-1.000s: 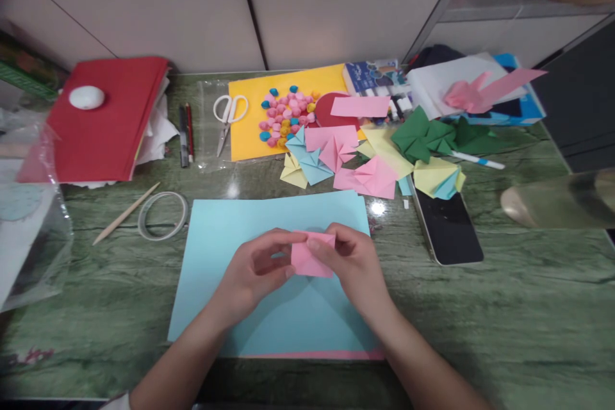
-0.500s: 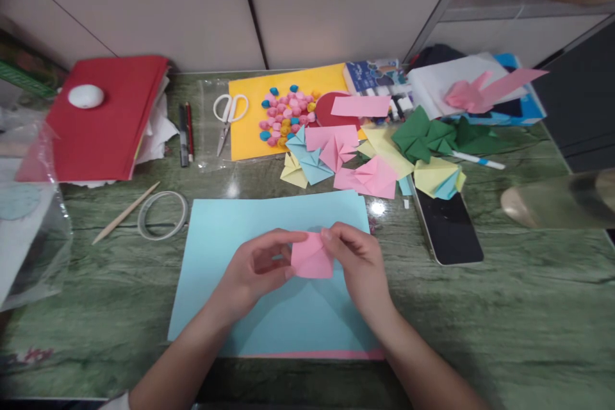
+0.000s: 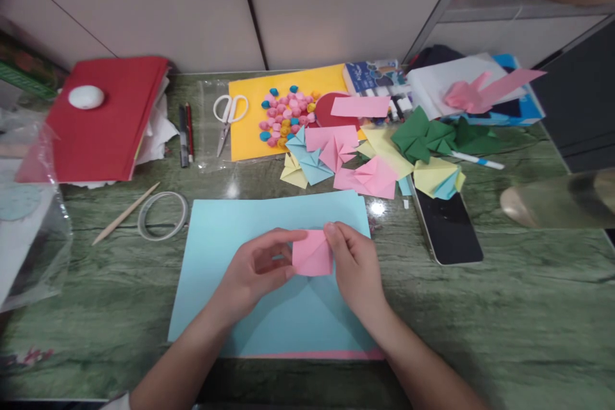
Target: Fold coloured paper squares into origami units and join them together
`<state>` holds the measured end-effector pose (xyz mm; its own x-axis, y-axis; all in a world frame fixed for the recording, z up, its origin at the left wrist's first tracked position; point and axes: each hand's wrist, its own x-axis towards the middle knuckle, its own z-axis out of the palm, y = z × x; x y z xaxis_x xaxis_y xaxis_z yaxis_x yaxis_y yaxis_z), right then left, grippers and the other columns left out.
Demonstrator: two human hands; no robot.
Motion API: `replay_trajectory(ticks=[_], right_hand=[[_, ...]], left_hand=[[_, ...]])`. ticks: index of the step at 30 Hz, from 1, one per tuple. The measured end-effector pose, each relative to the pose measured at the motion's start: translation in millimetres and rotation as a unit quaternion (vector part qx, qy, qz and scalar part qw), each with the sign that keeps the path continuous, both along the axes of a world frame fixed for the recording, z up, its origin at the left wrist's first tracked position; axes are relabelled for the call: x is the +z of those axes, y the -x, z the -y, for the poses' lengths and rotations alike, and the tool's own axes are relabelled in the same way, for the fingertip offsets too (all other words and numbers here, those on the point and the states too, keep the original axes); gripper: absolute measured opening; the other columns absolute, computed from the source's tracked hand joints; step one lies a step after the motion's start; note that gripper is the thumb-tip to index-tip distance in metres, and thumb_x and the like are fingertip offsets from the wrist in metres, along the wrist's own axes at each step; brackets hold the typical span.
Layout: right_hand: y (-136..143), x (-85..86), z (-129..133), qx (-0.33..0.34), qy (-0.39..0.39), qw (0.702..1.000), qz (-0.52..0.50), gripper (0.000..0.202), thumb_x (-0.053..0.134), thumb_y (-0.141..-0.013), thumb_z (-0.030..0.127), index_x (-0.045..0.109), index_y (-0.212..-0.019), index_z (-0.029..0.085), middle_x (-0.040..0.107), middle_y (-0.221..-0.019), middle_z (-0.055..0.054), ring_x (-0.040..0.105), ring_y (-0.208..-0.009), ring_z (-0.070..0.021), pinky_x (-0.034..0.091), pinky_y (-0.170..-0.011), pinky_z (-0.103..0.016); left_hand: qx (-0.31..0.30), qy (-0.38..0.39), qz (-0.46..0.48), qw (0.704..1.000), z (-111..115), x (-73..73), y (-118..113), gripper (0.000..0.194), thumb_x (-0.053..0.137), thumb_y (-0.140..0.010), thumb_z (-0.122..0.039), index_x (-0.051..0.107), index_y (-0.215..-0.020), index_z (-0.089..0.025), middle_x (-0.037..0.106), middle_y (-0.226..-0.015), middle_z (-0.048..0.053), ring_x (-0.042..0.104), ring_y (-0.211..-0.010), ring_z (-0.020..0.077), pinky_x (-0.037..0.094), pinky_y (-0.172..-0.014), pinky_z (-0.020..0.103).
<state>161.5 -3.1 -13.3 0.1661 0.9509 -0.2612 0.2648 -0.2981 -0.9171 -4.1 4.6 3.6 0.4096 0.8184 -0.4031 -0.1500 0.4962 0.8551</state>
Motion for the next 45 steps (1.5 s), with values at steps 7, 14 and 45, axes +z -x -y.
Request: replay_trajectory(ticks=[7,14,45], right_hand=[[-9.4,-4.3,-2.0,0.047,0.064,0.984,-0.157,0.033,0.062,-0.077,0.042,0.052,-0.057,0.018,0.042,-0.057,0.003,0.037,-0.053,-0.0099,0.031,-0.049,-0.022],[-2.0,3.4,-4.0,0.048,0.076,0.984,-0.151,0.029,0.068,-0.072,0.039,0.056,-0.056,0.017,0.046,-0.054,0.004,0.039,-0.052,-0.0089,0.034,-0.049,-0.021],[2.4,10.7,-4.8,0.095,0.08,0.989,-0.075,0.025,0.066,-0.07,0.038,0.059,-0.059,0.017,0.051,-0.051,0.003,0.042,-0.049,-0.0097,0.035,-0.047,-0.022]], left_hand=[[0.017,-0.007,-0.016,1.0,0.5,-0.3,-0.8,0.035,0.065,-0.072,-0.009,0.067,-0.104,-0.024,0.057,-0.095,0.002,0.051,-0.076,0.0094,0.046,-0.065,0.02],[0.023,-0.019,-0.024,0.999,1.4,-0.4,-2.1,0.037,0.062,-0.073,-0.006,0.066,-0.105,-0.025,0.057,-0.098,0.001,0.053,-0.076,0.0087,0.046,-0.07,0.021],[0.063,0.012,-0.055,0.996,-1.0,3.0,-5.9,0.03,0.073,-0.066,-0.02,0.068,-0.095,-0.018,0.061,-0.083,0.001,0.056,-0.069,0.0114,0.049,-0.068,0.026]])
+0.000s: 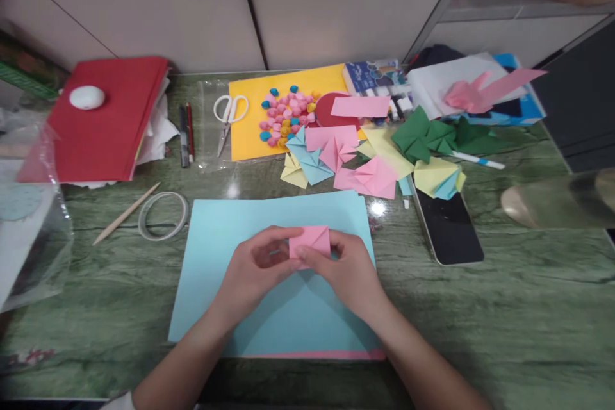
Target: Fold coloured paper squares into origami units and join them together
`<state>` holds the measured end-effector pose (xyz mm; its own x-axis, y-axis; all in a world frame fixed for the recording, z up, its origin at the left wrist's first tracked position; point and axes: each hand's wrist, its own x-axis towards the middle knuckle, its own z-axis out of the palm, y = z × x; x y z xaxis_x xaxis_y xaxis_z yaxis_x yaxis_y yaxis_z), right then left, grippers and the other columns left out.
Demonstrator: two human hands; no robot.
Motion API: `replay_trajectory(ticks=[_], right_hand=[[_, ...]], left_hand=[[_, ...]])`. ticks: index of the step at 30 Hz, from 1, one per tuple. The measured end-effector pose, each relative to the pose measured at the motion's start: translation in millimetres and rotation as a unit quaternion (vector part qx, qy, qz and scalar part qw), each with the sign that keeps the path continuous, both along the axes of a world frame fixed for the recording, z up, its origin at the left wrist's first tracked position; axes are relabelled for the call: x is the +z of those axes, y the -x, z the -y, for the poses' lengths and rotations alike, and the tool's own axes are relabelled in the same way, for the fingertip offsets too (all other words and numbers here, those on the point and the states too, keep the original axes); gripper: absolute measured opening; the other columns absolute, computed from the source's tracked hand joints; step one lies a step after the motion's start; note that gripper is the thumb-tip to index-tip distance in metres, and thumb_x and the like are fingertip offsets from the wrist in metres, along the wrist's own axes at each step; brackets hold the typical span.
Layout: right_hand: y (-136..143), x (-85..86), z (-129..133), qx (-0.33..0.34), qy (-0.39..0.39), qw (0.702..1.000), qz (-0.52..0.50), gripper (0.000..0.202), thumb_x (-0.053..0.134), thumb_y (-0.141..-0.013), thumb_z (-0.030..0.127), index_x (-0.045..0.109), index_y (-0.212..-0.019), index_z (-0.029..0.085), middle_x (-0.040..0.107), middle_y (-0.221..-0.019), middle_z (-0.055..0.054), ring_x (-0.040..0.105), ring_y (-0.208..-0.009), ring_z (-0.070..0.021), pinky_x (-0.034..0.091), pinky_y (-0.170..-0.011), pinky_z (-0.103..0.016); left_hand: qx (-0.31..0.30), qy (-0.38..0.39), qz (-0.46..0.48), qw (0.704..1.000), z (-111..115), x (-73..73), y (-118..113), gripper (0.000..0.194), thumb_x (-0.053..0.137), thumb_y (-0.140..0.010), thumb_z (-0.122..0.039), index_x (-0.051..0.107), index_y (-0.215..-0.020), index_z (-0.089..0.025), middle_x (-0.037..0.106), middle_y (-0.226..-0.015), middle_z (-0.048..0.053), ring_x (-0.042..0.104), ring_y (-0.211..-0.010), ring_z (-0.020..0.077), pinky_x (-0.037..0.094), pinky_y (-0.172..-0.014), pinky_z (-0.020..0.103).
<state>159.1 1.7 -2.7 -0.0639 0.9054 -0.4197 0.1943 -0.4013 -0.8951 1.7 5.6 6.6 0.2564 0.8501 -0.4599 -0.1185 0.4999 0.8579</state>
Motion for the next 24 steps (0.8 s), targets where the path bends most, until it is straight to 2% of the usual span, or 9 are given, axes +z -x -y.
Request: replay_trajectory(ticks=[7,11,19,21,24], right_hand=[[2.4,2.0,-0.6,-0.003,0.008,1.0,-0.005,0.026,0.068,-0.068,0.039,0.058,-0.056,0.018,0.049,-0.049,0.003,0.04,-0.048,-0.0096,0.034,-0.045,-0.022],[2.5,0.0,0.6,0.001,0.001,1.0,-0.007,0.023,0.066,-0.07,0.039,0.063,-0.062,0.018,0.053,-0.052,0.002,0.042,-0.05,-0.0106,0.036,-0.047,-0.023],[-2.0,-2.9,1.9,0.007,0.028,0.999,-0.026,0.027,0.066,-0.072,0.043,0.064,-0.064,0.017,0.058,-0.059,0.001,0.047,-0.054,-0.0109,0.039,-0.052,-0.023],[-3.7,-5.2,2.5,-0.005,0.026,0.999,-0.036,0.029,0.065,-0.073,0.046,0.066,-0.067,0.017,0.06,-0.061,0.0,0.049,-0.055,-0.012,0.041,-0.052,-0.024],[-7.1,-9.8,3.7,-0.043,0.014,0.998,-0.039,0.029,0.066,-0.072,0.046,0.067,-0.068,0.017,0.062,-0.063,-0.001,0.051,-0.056,-0.013,0.042,-0.053,-0.025]], left_hand=[[0.004,0.004,0.005,1.0,1.8,-3.3,-0.7,0.028,0.073,-0.068,-0.021,0.069,-0.095,-0.019,0.062,-0.081,0.001,0.057,-0.068,0.0119,0.049,-0.067,0.026],[0.001,0.002,0.003,1.0,2.4,-3.2,0.5,0.028,0.071,-0.069,-0.024,0.068,-0.097,-0.019,0.063,-0.081,0.002,0.057,-0.069,0.0131,0.048,-0.067,0.028],[-0.02,0.001,0.001,1.0,2.4,-3.5,2.4,0.03,0.069,-0.073,-0.025,0.066,-0.102,-0.018,0.056,-0.069,-0.002,0.048,-0.061,0.0096,0.039,-0.057,0.022],[-0.023,0.018,0.011,1.0,2.0,-5.2,2.3,0.036,0.07,-0.073,-0.025,0.063,-0.107,-0.019,0.06,-0.075,0.0,0.05,-0.061,0.0097,0.04,-0.058,0.023],[0.006,0.026,0.016,1.0,0.2,-6.3,1.3,0.045,0.073,-0.07,-0.022,0.058,-0.112,-0.02,0.065,-0.091,0.003,0.056,-0.066,0.011,0.044,-0.062,0.025]])
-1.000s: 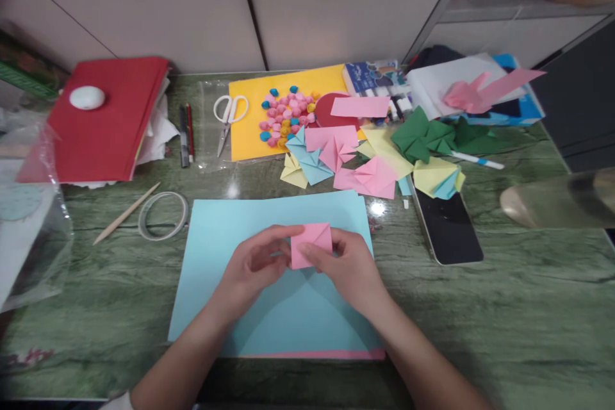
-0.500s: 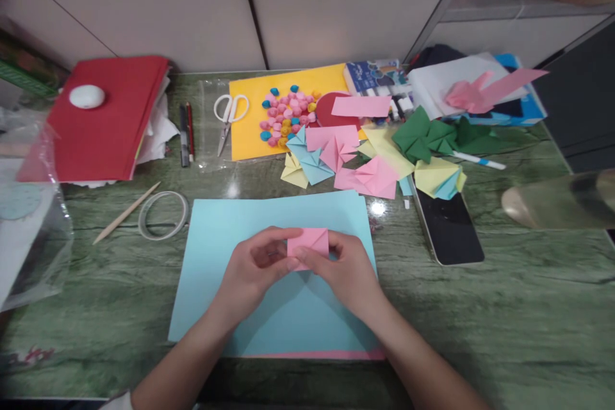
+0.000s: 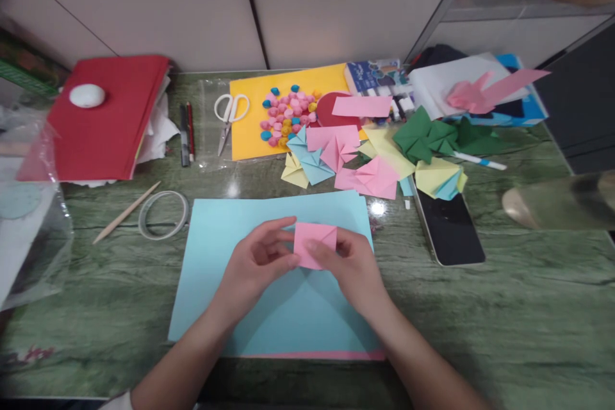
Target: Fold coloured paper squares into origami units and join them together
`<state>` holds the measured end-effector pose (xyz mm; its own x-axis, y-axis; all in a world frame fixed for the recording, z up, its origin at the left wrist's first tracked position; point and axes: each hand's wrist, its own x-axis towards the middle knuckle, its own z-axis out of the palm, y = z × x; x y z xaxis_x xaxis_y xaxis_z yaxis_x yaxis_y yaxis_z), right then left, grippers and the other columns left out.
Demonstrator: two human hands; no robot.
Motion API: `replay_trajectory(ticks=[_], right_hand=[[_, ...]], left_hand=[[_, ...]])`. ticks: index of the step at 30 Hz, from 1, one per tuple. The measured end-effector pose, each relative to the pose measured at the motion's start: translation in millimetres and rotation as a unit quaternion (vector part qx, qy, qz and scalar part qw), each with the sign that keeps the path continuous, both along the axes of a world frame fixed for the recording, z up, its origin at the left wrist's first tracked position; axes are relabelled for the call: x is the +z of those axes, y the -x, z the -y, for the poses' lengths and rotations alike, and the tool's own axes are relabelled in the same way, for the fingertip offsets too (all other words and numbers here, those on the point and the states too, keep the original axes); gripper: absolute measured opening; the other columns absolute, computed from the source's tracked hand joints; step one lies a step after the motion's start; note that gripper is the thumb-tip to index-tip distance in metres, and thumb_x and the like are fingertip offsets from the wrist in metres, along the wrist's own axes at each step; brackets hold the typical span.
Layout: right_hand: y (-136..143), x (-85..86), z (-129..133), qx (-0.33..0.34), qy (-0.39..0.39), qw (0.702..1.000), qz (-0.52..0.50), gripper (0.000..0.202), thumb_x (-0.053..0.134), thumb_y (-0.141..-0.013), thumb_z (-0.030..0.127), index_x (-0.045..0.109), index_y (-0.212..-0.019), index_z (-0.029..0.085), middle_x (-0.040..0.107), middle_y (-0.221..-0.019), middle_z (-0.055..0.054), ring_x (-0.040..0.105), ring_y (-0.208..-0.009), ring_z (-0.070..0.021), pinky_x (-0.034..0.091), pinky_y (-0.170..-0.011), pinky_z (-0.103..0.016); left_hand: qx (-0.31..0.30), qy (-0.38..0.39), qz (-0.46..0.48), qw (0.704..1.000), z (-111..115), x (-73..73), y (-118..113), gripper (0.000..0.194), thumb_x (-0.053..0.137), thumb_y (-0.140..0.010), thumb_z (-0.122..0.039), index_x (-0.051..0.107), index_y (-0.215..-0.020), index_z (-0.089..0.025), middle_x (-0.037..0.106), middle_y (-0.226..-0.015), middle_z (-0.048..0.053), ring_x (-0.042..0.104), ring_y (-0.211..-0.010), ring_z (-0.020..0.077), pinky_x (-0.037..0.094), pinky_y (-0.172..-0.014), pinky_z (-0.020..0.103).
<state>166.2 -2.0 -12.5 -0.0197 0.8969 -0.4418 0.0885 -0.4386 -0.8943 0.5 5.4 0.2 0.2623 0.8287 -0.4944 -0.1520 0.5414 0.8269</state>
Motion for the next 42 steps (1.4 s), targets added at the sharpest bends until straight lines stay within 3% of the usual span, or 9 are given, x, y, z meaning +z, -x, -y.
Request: replay_trajectory(ticks=[8,15,26,31,35,42], right_hand=[[-2.5,0.9,-0.4,-0.043,-0.022,0.999,0.013,0.023,0.069,-0.071,0.04,0.067,-0.068,0.018,0.065,-0.066,-0.001,0.054,-0.059,-0.0141,0.045,-0.057,-0.026],[1.8,4.3,1.7,-0.026,-0.041,0.998,0.047,0.022,0.067,-0.073,0.037,0.063,-0.063,0.018,0.061,-0.062,0.0,0.051,-0.058,-0.0135,0.042,-0.056,-0.025],[1.4,0.1,3.1,-0.036,-0.041,0.998,-0.04,0.021,0.067,-0.075,0.038,0.065,-0.067,0.019,0.061,-0.065,0.001,0.049,-0.058,-0.0108,0.041,-0.056,-0.023],[5.5,6.2,5.1,0.002,-0.088,0.996,0.034,0.025,0.064,-0.077,0.034,0.058,-0.059,0.018,0.052,-0.059,0.003,0.046,-0.057,-0.0107,0.036,-0.053,-0.022],[9.6,11.9,6.3,0.035,-0.118,0.988,0.093,0.026,0.061,-0.079,0.032,0.054,-0.059,0.018,0.046,-0.057,0.004,0.042,-0.056,-0.0101,0.033,-0.052,-0.022],[5.1,11.8,3.4,0.002,-0.096,0.995,0.037,0.03,0.059,-0.081,0.031,0.048,-0.057,0.018,0.037,-0.054,0.005,0.033,-0.053,-0.0088,0.026,-0.049,-0.023]], left_hand=[[0.009,-0.034,0.003,0.999,-2.1,2.8,2.4,0.029,0.065,-0.078,-0.026,0.059,-0.106,-0.018,0.065,-0.072,0.0,0.06,-0.071,0.0135,0.046,-0.07,0.026],[0.005,-0.007,-0.048,0.999,-2.8,2.4,-0.8,0.033,0.076,-0.065,-0.02,0.062,-0.095,-0.017,0.064,-0.064,-0.003,0.059,-0.062,0.0117,0.046,-0.065,0.025],[-0.007,0.013,0.042,0.999,-2.3,-2.7,4.7,0.023,0.074,-0.068,-0.023,0.067,-0.088,-0.016,0.065,-0.064,-0.001,0.059,-0.061,0.0101,0.045,-0.062,0.022],[-0.002,-0.021,0.004,1.0,-1.9,1.9,0.8,0.02,0.074,-0.069,-0.022,0.066,-0.086,-0.015,0.067,-0.073,0.001,0.061,-0.07,0.0118,0.046,-0.068,0.023],[0.014,0.015,-0.022,1.0,-1.1,0.0,-2.7,0.022,0.078,-0.062,-0.019,0.065,-0.079,-0.015,0.062,-0.057,-0.004,0.056,-0.055,0.0087,0.043,-0.056,0.02],[0.01,0.037,0.019,0.999,-1.5,-2.8,-1.4,0.023,0.081,-0.058,-0.02,0.067,-0.076,-0.014,0.066,-0.061,-0.002,0.057,-0.057,0.0077,0.044,-0.058,0.019]])
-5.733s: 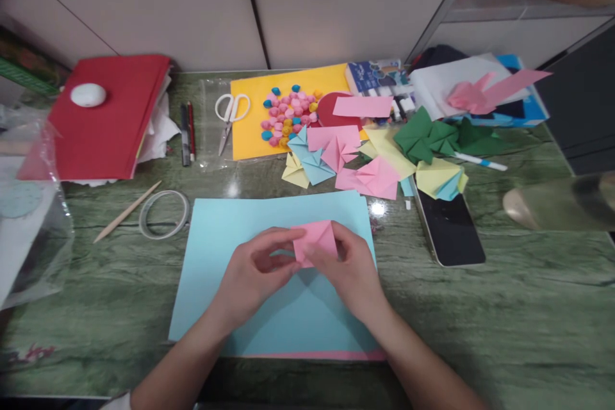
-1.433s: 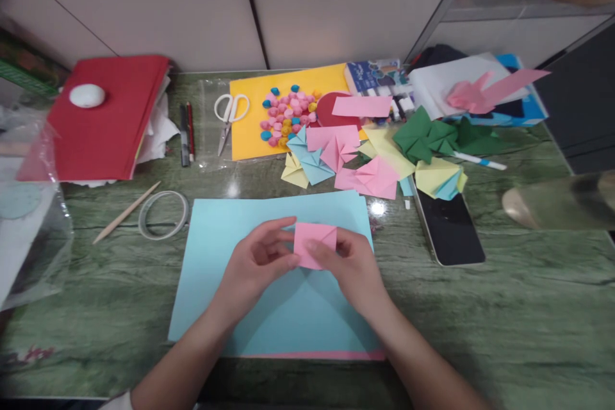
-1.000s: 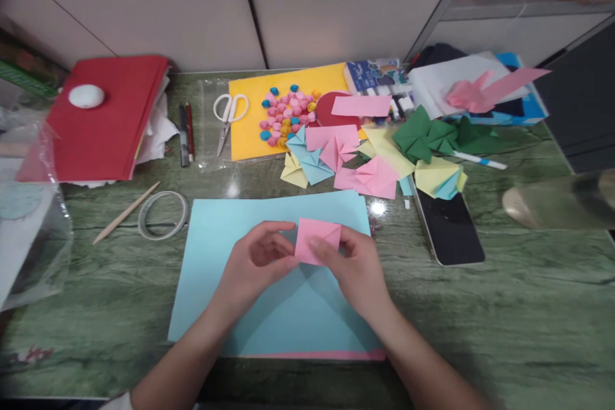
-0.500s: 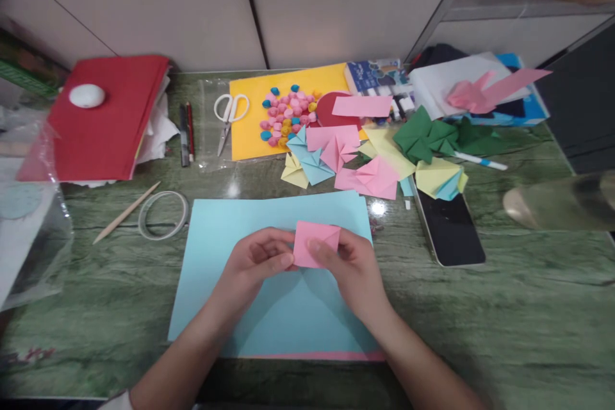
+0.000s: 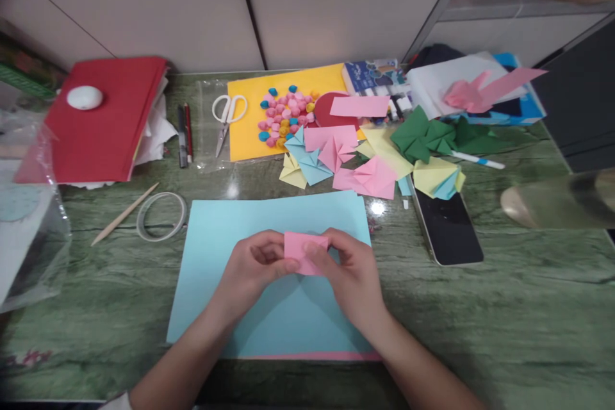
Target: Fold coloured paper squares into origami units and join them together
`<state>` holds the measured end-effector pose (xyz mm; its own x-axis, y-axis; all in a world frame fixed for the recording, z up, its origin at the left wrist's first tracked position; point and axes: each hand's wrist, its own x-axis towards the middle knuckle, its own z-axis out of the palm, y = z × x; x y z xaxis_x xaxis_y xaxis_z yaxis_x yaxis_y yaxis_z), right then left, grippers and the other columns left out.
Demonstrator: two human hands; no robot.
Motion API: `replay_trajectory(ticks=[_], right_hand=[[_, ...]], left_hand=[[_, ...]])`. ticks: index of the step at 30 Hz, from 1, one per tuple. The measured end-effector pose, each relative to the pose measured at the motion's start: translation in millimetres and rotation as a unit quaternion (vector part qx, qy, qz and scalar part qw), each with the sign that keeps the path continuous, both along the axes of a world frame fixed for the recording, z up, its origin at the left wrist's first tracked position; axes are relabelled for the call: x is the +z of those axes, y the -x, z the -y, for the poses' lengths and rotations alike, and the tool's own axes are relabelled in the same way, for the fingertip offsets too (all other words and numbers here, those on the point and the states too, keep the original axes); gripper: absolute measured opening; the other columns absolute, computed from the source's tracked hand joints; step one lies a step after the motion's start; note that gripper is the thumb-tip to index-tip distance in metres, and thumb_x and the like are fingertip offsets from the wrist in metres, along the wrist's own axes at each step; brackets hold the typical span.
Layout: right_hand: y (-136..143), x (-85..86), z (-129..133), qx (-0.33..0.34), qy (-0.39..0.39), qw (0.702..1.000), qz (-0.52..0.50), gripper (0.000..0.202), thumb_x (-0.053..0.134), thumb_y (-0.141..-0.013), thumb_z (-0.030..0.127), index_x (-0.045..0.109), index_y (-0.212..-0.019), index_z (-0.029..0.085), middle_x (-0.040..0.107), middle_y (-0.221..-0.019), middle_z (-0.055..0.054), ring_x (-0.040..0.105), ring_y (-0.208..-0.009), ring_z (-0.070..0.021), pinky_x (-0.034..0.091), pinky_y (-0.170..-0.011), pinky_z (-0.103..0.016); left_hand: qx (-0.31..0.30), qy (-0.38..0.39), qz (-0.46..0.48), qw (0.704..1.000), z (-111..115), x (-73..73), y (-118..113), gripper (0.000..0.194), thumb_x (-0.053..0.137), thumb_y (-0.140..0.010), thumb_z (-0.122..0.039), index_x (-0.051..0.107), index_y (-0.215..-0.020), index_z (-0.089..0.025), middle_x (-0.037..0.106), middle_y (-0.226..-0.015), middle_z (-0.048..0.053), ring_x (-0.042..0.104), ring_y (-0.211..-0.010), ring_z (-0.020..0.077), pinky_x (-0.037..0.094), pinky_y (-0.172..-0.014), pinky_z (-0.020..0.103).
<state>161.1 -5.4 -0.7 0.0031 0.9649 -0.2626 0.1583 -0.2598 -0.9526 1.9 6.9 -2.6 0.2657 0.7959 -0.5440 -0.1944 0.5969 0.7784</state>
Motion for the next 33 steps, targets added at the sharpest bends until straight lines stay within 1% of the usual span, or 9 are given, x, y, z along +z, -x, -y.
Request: replay_trajectory(ticks=[8,11,13,15,18,22,24,29,33], right_hand=[[-1.2,-6.7,2.8,-0.021,0.006,0.996,-0.088,0.036,0.052,-0.087,0.034,0.042,-0.056,0.019,0.028,-0.057,0.004,0.027,-0.054,-0.0102,0.022,-0.049,-0.025],[-1.1,-11.2,5.0,-0.024,0.025,0.994,-0.102,0.033,0.051,-0.088,0.036,0.049,-0.06,0.019,0.035,-0.058,0.003,0.032,-0.056,-0.0115,0.027,-0.051,-0.025],[-1.7,-13.4,4.8,-0.033,0.036,0.993,-0.112,0.033,0.049,-0.089,0.04,0.055,-0.064,0.02,0.044,-0.061,0.001,0.04,-0.06,-0.0142,0.033,-0.055,-0.026],[-3.0,-14.3,3.2,-0.024,0.038,0.992,-0.117,0.041,0.039,-0.091,0.047,0.06,-0.066,0.021,0.053,-0.066,-0.003,0.049,-0.067,-0.0185,0.04,-0.063,-0.03],[-5.9,-14.4,0.3,0.003,0.029,0.994,-0.103,0.051,0.029,-0.092,0.053,0.065,-0.07,0.024,0.06,-0.073,-0.005,0.054,-0.077,-0.0223,0.043,-0.073,-0.034],[-8.0,-15.6,0.1,-0.014,-0.001,0.998,-0.06,0.034,0.045,-0.088,0.047,0.067,-0.076,0.025,0.059,-0.069,-0.003,0.054,-0.072,-0.0201,0.043,-0.065,-0.031],[-7.6,-14.6,0.6,-0.016,-0.019,0.998,-0.055,0.029,0.049,-0.087,0.044,0.067,-0.077,0.024,0.059,-0.067,-0.001,0.054,-0.068,-0.0178,0.043,-0.062,-0.028],[-4.0,-4.3,-1.8,-0.036,-0.027,0.999,-0.007,0.014,0.058,-0.084,0.032,0.066,-0.075,0.023,0.065,-0.073,0.001,0.058,-0.07,-0.0141,0.046,-0.064,-0.024],[-2.1,-2.3,-3.0,-0.037,-0.039,0.998,0.034,0.009,0.058,-0.084,0.027,0.066,-0.084,0.024,0.065,-0.079,0.0,0.059,-0.072,-0.0141,0.047,-0.067,-0.026]], left_hand=[[-0.009,-0.007,0.019,1.0,1.5,-1.3,1.3,0.021,0.08,-0.061,-0.02,0.069,-0.078,-0.015,0.068,-0.065,-0.001,0.058,-0.06,0.0079,0.044,-0.06,0.019],[-0.009,-0.01,0.018,1.0,0.9,-1.9,2.3,0.021,0.079,-0.062,-0.02,0.069,-0.08,-0.015,0.069,-0.068,0.0,0.06,-0.063,0.0092,0.046,-0.062,0.02],[0.001,-0.017,0.011,1.0,0.3,-2.1,2.8,0.02,0.078,-0.064,-0.021,0.069,-0.081,-0.015,0.07,-0.07,0.0,0.06,-0.064,0.0098,0.046,-0.064,0.021],[0.012,-0.026,0.002,1.0,-0.3,-2.3,3.0,0.017,0.076,-0.065,-0.021,0.069,-0.08,-0.016,0.07,-0.071,0.001,0.061,-0.065,0.0103,0.047,-0.065,0.021],[0.012,-0.036,-0.007,0.999,-0.3,-2.4,2.9,0.014,0.075,-0.067,-0.022,0.069,-0.078,-0.015,0.071,-0.073,0.002,0.061,-0.067,0.0112,0.047,-0.066,0.021],[-0.007,-0.049,-0.031,0.998,0.8,-1.5,4.1,0.013,0.072,-0.07,-0.024,0.068,-0.077,-0.014,0.069,-0.074,0.002,0.059,-0.07,0.0127,0.046,-0.068,0.024],[-0.021,-0.061,-0.045,0.997,1.2,-0.6,4.7,0.014,0.07,-0.072,-0.026,0.068,-0.076,-0.013,0.066,-0.072,0.003,0.057,-0.071,0.0136,0.044,-0.068,0.025],[-0.046,-0.083,-0.067,0.993,0.6,1.5,3.7,0.019,0.065,-0.076,-0.031,0.067,-0.075,-0.013,0.063,-0.072,0.003,0.054,-0.071,0.0149,0.042,-0.068,0.026],[-0.055,-0.104,-0.14,0.983,-0.7,3.2,2.0,0.018,0.065,-0.075,-0.03,0.066,-0.066,-0.014,0.056,-0.066,0.0,0.048,-0.067,0.0133,0.037,-0.062,0.024]])
